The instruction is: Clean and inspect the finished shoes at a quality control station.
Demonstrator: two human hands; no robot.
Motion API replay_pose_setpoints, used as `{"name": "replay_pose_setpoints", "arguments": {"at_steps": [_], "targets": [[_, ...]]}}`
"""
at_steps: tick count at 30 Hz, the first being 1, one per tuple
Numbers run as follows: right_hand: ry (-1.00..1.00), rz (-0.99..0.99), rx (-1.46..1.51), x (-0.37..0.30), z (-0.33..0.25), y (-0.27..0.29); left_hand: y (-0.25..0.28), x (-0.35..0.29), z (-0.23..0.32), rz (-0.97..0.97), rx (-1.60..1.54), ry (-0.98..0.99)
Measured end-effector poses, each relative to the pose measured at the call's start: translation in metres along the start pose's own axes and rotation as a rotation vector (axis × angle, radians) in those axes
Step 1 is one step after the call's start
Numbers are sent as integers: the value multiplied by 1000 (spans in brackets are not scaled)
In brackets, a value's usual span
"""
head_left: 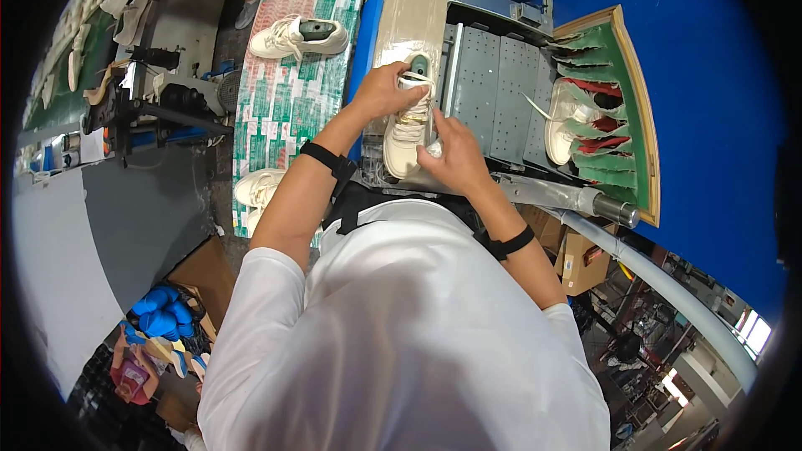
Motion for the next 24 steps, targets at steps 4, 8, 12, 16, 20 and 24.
{"name": "replay_pose_setpoints", "arguments": {"at_steps": [4, 8, 12, 16, 20, 24], "targets": [[-18, -139, -48, -11, -19, 19, 2, -2, 4, -32, -26, 79], [-52, -127, -33, -18, -24, 15, -3, -5, -3, -41, -42, 156], [-88, -86, 47, -1, -20, 14, 1, 1, -3, 76, -44, -3], [1, -23, -121, 5, -6, 13, -3, 5, -7, 71, -25, -17], [-19, -162, -201, -33, -15, 28, -3, 0, -14, 47, -105, 27], [-199, -304, 165, -66, -23, 31, -1, -1, -15, 84, -105, 4]]}}
Point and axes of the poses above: each hand's wrist, its own x-axis towards the middle knuckle, its own y-axis out of the back of the hand, z = x × y, the point moved 8 cm from there along x, towards the middle knuckle, and after that the axes turned 1 degree about y, right-handed, at the moved point
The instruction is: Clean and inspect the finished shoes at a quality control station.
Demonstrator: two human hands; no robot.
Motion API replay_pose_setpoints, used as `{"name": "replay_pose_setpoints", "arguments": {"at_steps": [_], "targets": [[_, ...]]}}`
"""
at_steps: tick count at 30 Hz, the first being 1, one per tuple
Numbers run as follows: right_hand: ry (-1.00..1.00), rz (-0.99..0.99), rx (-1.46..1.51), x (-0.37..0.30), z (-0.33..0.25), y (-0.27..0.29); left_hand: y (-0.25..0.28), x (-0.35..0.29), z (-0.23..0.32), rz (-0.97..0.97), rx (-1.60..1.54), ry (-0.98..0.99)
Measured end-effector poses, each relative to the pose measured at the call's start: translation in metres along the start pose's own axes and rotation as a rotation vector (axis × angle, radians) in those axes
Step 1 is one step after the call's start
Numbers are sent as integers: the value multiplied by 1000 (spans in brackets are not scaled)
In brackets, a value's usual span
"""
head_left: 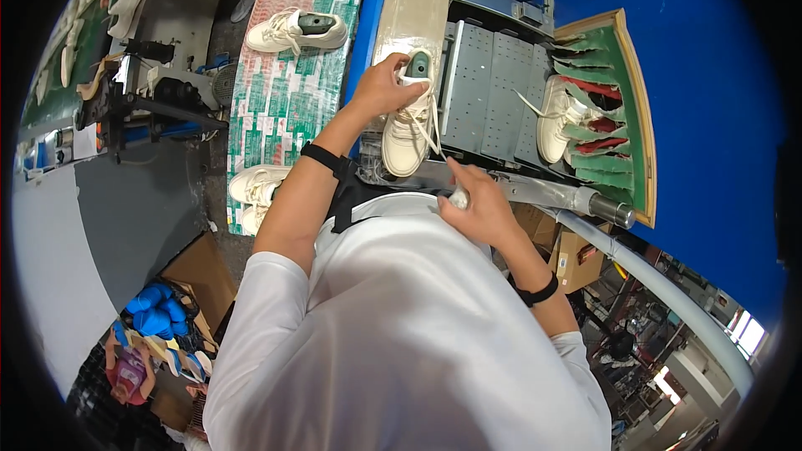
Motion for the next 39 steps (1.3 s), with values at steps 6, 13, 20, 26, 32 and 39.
{"name": "replay_pose_setpoints", "arguments": {"at_steps": [6, 13, 20, 26, 32, 39], "targets": [[75, 288, 22, 63, 18, 0, -10, 5, 5, -44, 33, -6], [91, 218, 33, 55, 28, -14, -7, 1, 2, -33, 32, 35], [15, 254, 10, 72, 33, -11, -10, 4, 0, -40, 24, 23], [92, 266, 38, 71, 30, -11, -13, 6, -6, -26, 58, 0], [97, 236, -133, 59, 12, -10, -11, 8, -11, -36, -17, 36], [116, 194, -307, 47, -27, -6, -7, 11, -5, -42, 19, -7]]}}
Point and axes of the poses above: each hand's wrist, its own x-axis towards the middle knuckle, its own y-axis out of the back of the hand, z = x × y, the point moved 8 cm from there along x, towards the middle knuckle, and after that the axes turned 1 degree about y, right-handed, at the moved point
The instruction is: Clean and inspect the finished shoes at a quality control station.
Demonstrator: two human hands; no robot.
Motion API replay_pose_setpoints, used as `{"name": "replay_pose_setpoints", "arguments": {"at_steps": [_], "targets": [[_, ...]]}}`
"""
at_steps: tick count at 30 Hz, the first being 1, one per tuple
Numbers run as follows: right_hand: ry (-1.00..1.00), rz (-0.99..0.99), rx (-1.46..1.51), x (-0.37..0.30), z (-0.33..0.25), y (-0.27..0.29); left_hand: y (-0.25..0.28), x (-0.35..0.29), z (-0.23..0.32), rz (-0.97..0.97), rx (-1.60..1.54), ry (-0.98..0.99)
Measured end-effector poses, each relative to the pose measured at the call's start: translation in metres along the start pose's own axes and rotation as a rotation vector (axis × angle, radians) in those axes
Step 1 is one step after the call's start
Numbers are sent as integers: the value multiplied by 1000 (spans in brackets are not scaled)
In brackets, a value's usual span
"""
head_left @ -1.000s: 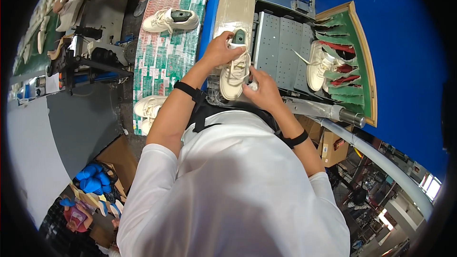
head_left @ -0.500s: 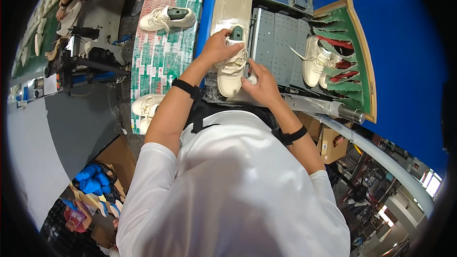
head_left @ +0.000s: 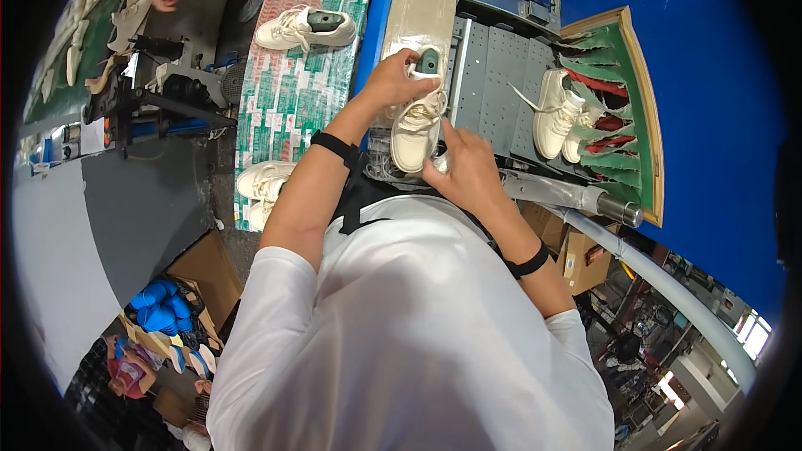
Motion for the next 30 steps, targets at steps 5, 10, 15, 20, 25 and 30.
{"name": "replay_pose_setpoints", "arguments": {"at_steps": [5, 10, 15, 20, 25, 30], "targets": [[170, 96, 1, 32, -14, -11, -2, 2, -3, -117, -73, 122], [48, -5, 98, 48, -3, -37, -4, 7, 1, -115, -18, 106], [-84, -83, 499, 39, 11, -32, 3, 4, -2, -41, 40, 38], [-75, -5, 577, 33, 17, -38, 2, 3, 8, -41, 62, 62], [-69, -187, 404, 50, -2, -28, -2, 2, -2, -87, 10, 68], [58, -157, 313, 16, 2, -14, 5, 10, 0, -87, 12, 49]]}}
Point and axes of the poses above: each hand's wrist, its own x-axis towards the middle knuckle, its own y-axis out of the back of the hand, z = x × y, the point moved 8 cm from there along x, towards the middle knuckle, and after that the axes turned 1 degree about y, right-handed, at the moved point
